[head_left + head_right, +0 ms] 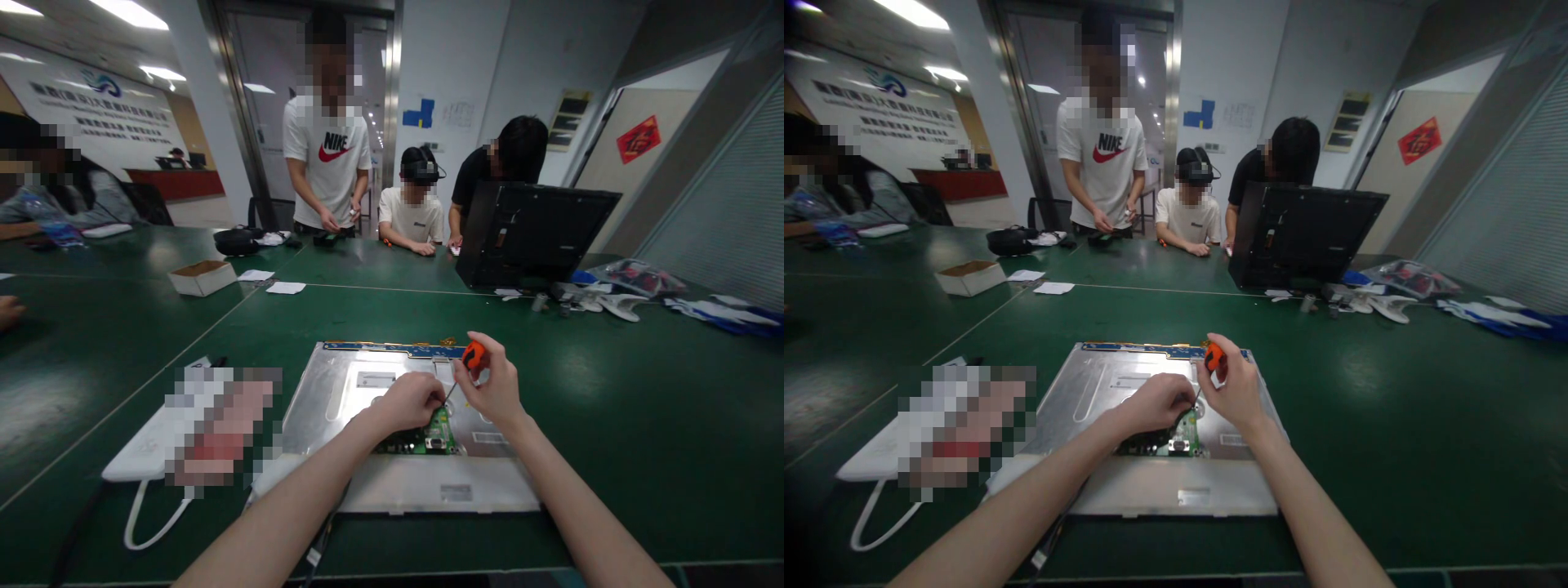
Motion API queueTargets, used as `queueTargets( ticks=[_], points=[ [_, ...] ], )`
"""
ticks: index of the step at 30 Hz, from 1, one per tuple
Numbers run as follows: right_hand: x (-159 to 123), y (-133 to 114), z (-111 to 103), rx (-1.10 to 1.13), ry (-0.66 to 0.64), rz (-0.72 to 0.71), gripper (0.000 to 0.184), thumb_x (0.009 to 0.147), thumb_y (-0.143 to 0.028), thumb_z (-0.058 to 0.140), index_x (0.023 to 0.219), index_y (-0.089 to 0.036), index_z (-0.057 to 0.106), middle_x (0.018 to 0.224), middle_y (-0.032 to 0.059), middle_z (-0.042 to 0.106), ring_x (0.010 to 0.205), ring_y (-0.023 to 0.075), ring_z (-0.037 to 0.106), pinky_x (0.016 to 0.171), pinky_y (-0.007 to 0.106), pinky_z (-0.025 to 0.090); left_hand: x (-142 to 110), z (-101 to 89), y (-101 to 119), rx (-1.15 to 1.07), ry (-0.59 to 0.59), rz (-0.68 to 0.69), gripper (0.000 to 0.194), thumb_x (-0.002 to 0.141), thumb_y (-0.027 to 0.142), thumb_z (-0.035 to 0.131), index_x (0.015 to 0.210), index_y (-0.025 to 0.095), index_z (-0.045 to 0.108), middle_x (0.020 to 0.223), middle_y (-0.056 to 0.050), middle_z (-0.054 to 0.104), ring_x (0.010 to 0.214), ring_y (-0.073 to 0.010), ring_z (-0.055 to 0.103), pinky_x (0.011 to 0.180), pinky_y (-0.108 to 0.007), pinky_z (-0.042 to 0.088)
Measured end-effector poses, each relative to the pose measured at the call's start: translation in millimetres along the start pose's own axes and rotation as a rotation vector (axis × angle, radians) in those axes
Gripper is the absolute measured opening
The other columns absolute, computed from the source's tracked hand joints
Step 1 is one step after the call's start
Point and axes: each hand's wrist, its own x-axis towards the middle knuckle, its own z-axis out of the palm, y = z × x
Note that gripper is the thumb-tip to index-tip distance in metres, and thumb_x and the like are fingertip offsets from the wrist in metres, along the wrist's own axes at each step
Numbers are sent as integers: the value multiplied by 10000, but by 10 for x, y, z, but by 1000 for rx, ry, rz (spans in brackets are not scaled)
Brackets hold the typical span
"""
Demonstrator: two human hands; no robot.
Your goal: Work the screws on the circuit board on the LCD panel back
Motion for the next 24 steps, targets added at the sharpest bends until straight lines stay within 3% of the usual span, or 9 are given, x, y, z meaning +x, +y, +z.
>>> queueTargets(
  ticks=[6,12,24],
  points=[
    [0,12,-7,22,-28,-1,459,827,-300,629,1239,-208,448,671,-54,540,474,91,497,477,227,431,4,1,0,-3,2,5,187,754,114,548,832,180,705,807,-38,703,747,-190,621,663,-251,440],
    [-19,19,-30,91,-102,24,524,841,-223,552,1334,-209,376,776,-13,597,516,106,530,512,254,469,6,-1,5,-1,6,7,179,762,121,553,837,177,705,807,-40,701,745,-191,623,660,-251,438],
    [-6,16,1,-1,-25,13,481,829,-309,626,1256,-194,436,644,-57,537,458,99,500,471,233,428,9,4,-1,-1,-3,0,188,760,116,554,847,176,710,828,-47,705,770,-195,623,680,-256,443]
  ],
)
